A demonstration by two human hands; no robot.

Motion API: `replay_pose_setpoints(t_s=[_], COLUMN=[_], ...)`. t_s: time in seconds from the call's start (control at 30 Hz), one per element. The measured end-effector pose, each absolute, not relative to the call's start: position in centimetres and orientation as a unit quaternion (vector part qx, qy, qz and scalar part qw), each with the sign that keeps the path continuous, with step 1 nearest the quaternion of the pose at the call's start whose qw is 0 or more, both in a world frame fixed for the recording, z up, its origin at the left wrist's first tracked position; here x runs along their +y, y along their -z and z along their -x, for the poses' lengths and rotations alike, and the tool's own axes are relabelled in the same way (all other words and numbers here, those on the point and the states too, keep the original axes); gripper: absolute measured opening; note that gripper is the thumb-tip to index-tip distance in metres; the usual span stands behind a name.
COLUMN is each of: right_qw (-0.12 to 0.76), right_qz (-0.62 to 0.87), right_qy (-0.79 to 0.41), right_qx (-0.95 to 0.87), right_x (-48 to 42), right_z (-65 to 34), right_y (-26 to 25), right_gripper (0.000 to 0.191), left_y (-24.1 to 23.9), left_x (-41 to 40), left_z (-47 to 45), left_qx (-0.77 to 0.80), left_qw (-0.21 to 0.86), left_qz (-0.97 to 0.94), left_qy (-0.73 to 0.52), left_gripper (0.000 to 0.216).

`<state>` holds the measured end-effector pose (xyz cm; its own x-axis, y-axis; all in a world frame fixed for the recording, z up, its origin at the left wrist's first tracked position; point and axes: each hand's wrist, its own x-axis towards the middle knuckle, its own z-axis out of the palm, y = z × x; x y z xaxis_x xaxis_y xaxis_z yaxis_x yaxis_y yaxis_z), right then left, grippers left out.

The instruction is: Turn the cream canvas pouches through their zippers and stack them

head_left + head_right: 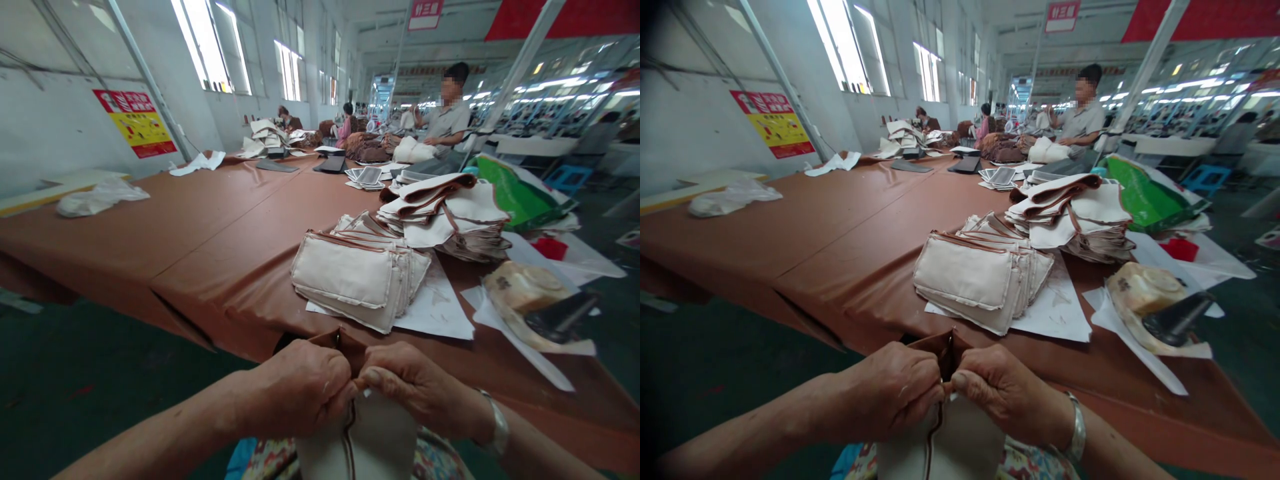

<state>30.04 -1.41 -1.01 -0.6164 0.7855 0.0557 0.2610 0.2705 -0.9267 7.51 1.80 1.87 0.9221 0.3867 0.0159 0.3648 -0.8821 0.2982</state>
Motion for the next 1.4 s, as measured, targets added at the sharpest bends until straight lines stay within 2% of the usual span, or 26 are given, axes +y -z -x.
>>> replay_pose_setpoints(t_s=[0.1,0.37,0.53,0.63,0.73,0.83,0.93,1.03,1.23,1.4], right_qw=[0.25,0.314,0.338,0.347,0.355,0.34,0.312,0.304,0.272,0.272], right_qz=[0.345,0.349,0.356,0.344,0.347,0.362,0.349,0.331,0.332,0.328], right_qy=[-0.513,-0.473,-0.432,-0.379,-0.33,-0.394,-0.549,-0.626,-0.673,-0.594], right_qx=[-0.745,-0.746,-0.756,-0.786,-0.803,-0.774,-0.693,-0.637,-0.603,-0.682], right_x=[-1.2,-1.6,-1.9,-2.0,-1.9,-1.5,-1.0,-0.6,-0.2,0.3], right_z=[-30.3,-29.4,-28.9,-28.7,-28.6,-28.9,-29.9,-31.0,-31.0,-29.7], right_y=[0.7,1.3,1.8,2.0,2.4,2.9,2.9,2.3,1.6,1.5], right_gripper=[0.041,0.031,0.025,0.019,0.017,0.022,0.036,0.048,0.047,0.044], left_y=[-2.1,-1.8,-1.5,-1.3,-0.6,0.1,-0.1,-0.9,-1.8,-0.7], left_x=[2.1,2.7,2.7,2.2,1.5,1.3,1.6,2.0,2.4,2.4], left_z=[-7.4,-7.5,-7.5,-7.6,-7.8,-8.0,-8.1,-8.0,-8.1,-8.1], left_qx=[0.198,0.208,0.224,0.2,0.221,0.238,0.242,0.249,0.253,0.267], left_qw=[0.172,0.262,0.346,0.316,0.216,0.17,0.272,0.383,0.42,0.371], left_qz=[-0.964,-0.939,-0.905,-0.92,-0.945,-0.949,-0.92,-0.876,-0.858,-0.876], left_qy=[-0.041,-0.081,-0.107,-0.115,-0.105,-0.118,-0.146,-0.156,-0.151,-0.151], left_gripper=[0.028,0.026,0.014,0.017,0.016,0.01,0.01,0.015,0.016,0.022])
